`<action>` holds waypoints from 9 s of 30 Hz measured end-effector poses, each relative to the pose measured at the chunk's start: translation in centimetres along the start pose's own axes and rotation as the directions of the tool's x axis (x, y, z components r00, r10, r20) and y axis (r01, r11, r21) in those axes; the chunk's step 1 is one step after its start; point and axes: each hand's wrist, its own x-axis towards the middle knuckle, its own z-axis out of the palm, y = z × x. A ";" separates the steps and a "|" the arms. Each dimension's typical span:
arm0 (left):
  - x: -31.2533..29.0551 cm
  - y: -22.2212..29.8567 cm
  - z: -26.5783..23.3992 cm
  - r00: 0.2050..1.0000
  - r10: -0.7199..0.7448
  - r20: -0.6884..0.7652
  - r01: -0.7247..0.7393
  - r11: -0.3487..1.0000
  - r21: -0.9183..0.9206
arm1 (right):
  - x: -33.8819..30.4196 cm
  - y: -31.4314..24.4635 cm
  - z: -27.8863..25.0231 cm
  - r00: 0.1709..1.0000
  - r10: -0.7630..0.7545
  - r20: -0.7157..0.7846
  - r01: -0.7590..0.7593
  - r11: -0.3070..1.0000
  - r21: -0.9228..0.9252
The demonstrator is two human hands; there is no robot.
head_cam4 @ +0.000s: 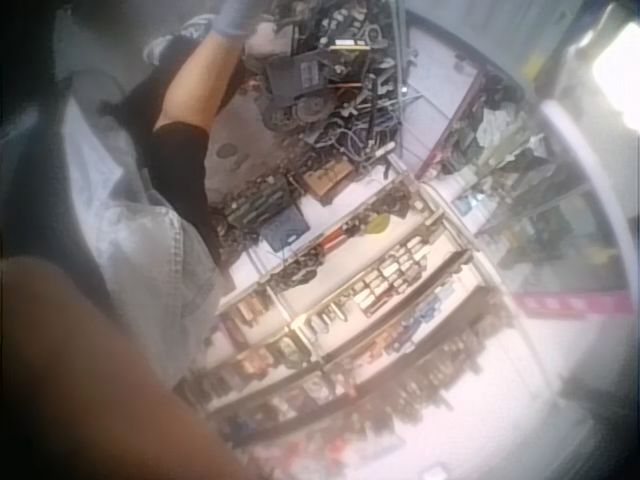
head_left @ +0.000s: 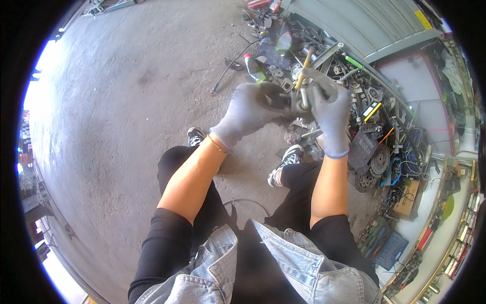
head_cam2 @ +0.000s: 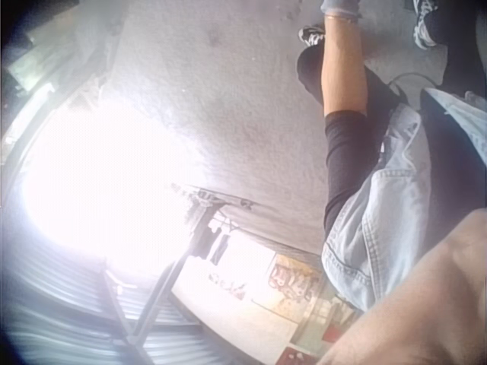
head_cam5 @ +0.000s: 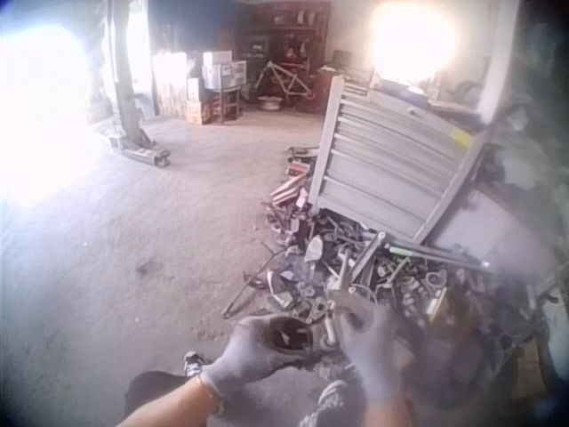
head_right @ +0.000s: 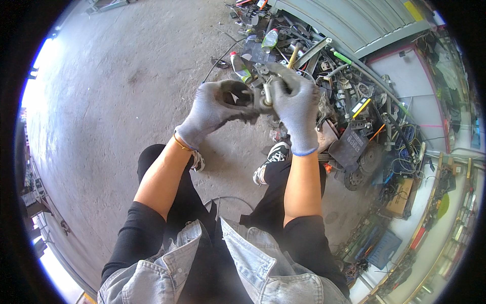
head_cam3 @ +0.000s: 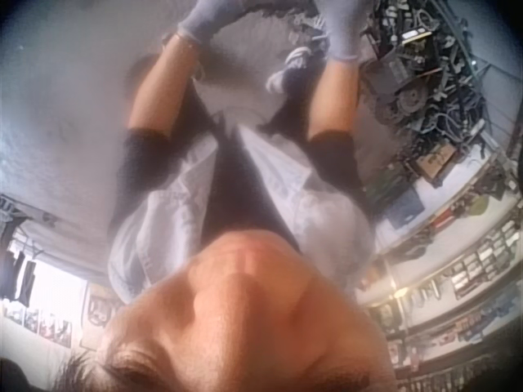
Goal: The person holds a small mechanical part and repeatedly rubs its surfaces with gloved hands. The part is turned and repositioned multiple times while being cleaned by hand.
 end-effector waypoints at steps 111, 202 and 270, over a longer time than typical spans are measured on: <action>0.8 0.6 -2.1 0.988 -0.128 -0.082 0.136 0.986 0.101 | -0.3 -1.1 -0.5 0.965 -0.255 0.057 0.261 0.956 -0.135; 0.5 1.0 -2.4 0.994 -0.105 -0.023 0.108 0.982 0.155 | -0.3 -2.3 -4.1 0.913 -0.074 0.400 -0.009 0.979 0.203; 0.8 0.2 -2.0 0.980 0.020 -0.196 0.015 0.984 0.175 | -1.1 -2.9 1.8 0.920 -0.393 0.003 0.350 0.816 -0.461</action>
